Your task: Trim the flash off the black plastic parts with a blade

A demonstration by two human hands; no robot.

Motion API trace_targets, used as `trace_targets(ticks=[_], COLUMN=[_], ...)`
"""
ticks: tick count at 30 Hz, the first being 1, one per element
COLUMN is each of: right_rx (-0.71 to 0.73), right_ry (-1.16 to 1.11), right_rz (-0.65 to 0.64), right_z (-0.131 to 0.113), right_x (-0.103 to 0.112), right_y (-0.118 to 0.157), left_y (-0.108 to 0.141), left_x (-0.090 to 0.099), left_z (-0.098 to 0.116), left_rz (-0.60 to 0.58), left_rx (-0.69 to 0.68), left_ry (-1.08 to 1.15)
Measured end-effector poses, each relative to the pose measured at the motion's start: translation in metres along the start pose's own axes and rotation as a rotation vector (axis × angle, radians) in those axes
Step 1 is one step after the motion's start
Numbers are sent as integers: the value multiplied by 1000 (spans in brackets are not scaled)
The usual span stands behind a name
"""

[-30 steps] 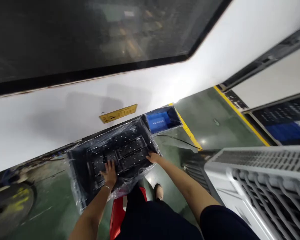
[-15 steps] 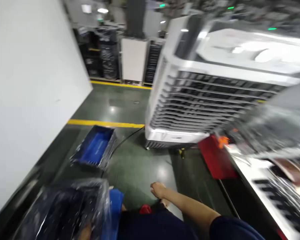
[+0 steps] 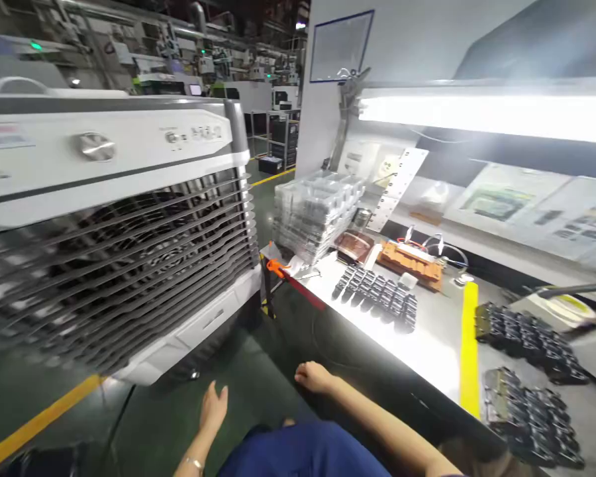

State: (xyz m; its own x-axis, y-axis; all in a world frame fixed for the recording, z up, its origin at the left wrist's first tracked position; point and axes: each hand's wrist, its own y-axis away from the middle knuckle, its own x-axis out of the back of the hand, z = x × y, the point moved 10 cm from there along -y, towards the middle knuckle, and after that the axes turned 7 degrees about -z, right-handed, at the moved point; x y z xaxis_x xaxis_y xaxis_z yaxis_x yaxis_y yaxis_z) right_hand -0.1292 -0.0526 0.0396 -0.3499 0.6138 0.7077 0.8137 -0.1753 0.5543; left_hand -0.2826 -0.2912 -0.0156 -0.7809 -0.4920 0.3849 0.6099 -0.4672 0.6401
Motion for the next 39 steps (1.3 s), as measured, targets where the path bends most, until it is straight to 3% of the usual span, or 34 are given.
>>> trace_targets(ticks=[3,6,10,13,15,18,21,24,27,32,39], right_rx=[36,68,59,181,276,313,309,469,635,706,703], right_ry=[-47,-67,-34,129,287,458,509,507,477,411,327], right_rz=[166,352,613,895,961,842,785,839,899,874,826], right_z=[22,43,72,70,62,66,79,74,62,55,59], right_x=[85,186,343,461,513,548,560,564,569,581,604], right_y=[-11,-19,-30,-35,-51,-92,-117,-112,-98,-94,-94], left_y=[-55,-94,-130,-144,-148,-163,-171,-179,-187,-193,-207], left_x=[-31,-65,-97,-105,-107,-114,-124,-135,-141,-142,-146], left_z=[122,240,379,475,531,593,621,619,610,598,590], left_rz=[56,34,4,72,176,367,628,831,906,945,723], left_rx=[-233,-503,-803,-1053,-1212,-1353,-1541,-1665,-1671,-1661,-1672], left_ry=[-90,-138,-144,-148,-184,-262,-294,-252,-231,-238,-180])
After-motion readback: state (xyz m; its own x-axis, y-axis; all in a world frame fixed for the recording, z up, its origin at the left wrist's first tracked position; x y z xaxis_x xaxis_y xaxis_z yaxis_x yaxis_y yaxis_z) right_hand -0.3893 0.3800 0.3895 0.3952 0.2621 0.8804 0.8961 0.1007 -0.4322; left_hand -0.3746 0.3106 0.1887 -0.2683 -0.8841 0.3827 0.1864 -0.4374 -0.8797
